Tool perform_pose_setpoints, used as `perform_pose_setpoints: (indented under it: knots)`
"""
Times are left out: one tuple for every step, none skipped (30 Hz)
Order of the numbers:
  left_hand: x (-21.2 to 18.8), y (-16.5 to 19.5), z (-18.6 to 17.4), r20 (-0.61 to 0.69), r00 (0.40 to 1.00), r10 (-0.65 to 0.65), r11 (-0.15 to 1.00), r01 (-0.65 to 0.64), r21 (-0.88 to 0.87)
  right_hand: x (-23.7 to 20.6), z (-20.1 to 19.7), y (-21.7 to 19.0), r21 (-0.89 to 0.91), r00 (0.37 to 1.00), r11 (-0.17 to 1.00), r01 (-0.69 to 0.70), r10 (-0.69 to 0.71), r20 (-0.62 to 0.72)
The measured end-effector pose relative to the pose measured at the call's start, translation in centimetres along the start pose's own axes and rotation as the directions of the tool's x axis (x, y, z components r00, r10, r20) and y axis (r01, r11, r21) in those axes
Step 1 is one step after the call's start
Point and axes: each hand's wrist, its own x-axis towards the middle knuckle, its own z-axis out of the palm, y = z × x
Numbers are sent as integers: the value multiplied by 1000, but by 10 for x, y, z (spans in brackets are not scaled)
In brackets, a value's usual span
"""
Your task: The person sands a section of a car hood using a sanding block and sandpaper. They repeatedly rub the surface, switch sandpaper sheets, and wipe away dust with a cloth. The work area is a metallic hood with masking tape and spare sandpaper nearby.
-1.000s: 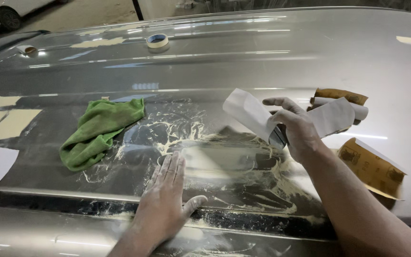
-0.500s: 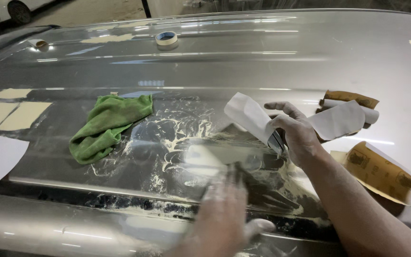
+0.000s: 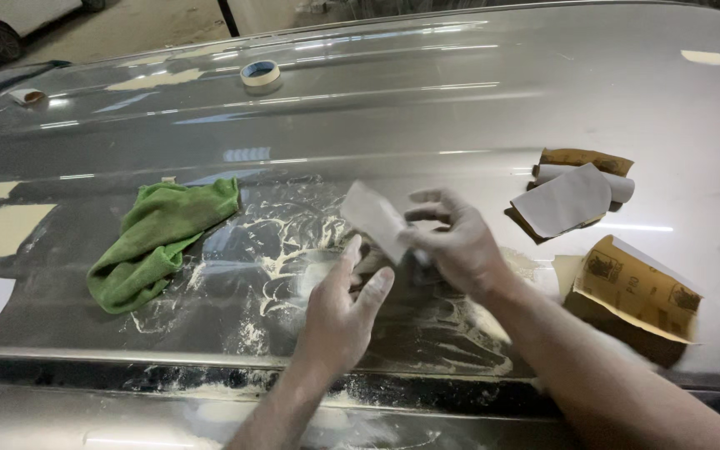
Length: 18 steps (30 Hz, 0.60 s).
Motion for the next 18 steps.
perform_pose_setpoints:
  knots:
    - [6,0,-4,32,998,-53,997,51,56,-2,6,0,-57,999,998,34,-33,30]
    - [13,1,-7,36,995,-90,996,90,-5,-4,10,1,-92,993,990,111,-106,56]
    - [19,2,-10,41,991,-125,990,127,-65,-6,14,2,-125,980,974,189,-180,83]
    - [24,2,-13,51,986,-159,979,165,-123,-8,16,3,-154,962,952,265,-250,111]
    - [30,1,-16,34,979,-202,966,205,-160,-8,18,4,-116,969,969,220,-203,140]
    - [35,0,-19,20,970,-240,951,239,-197,-9,18,6,-82,973,981,176,-160,167]
    - [41,-2,-22,9,961,-278,933,272,-235,-9,18,7,-49,974,990,130,-118,194]
    - [46,-6,-24,21,968,-249,913,242,-329,-8,17,9,-55,979,991,120,-109,173]
    - [51,-10,-25,30,975,-222,882,214,-419,-6,16,10,-59,983,992,109,-99,155]
    - [56,-15,-26,35,981,-193,843,184,-506,-4,15,11,-64,987,993,99,-89,136]
    - [60,-20,-27,32,980,-197,798,179,-575,-2,14,12,6,986,993,115,-115,118]
    - [64,-25,-27,30,979,-202,747,174,-641,0,13,12,74,985,989,131,-138,101]
    - [67,-30,-26,26,978,-209,690,166,-705,2,12,12,140,984,979,147,-160,84]
    - [69,-34,-24,30,981,-192,640,149,-754,2,11,12,158,986,978,135,-149,79]
    - [70,-37,-22,33,984,-176,587,131,-799,2,11,11,177,988,977,123,-138,75]
    - [70,-39,-19,34,987,-159,531,114,-839,1,12,10,197,990,974,110,-126,70]
    - [70,-41,-17,22,980,-197,569,133,-811,-2,13,9,61,979,981,184,-189,80]
    - [69,-42,-14,11,972,-235,605,155,-781,-5,15,8,-74,964,964,255,-247,98]
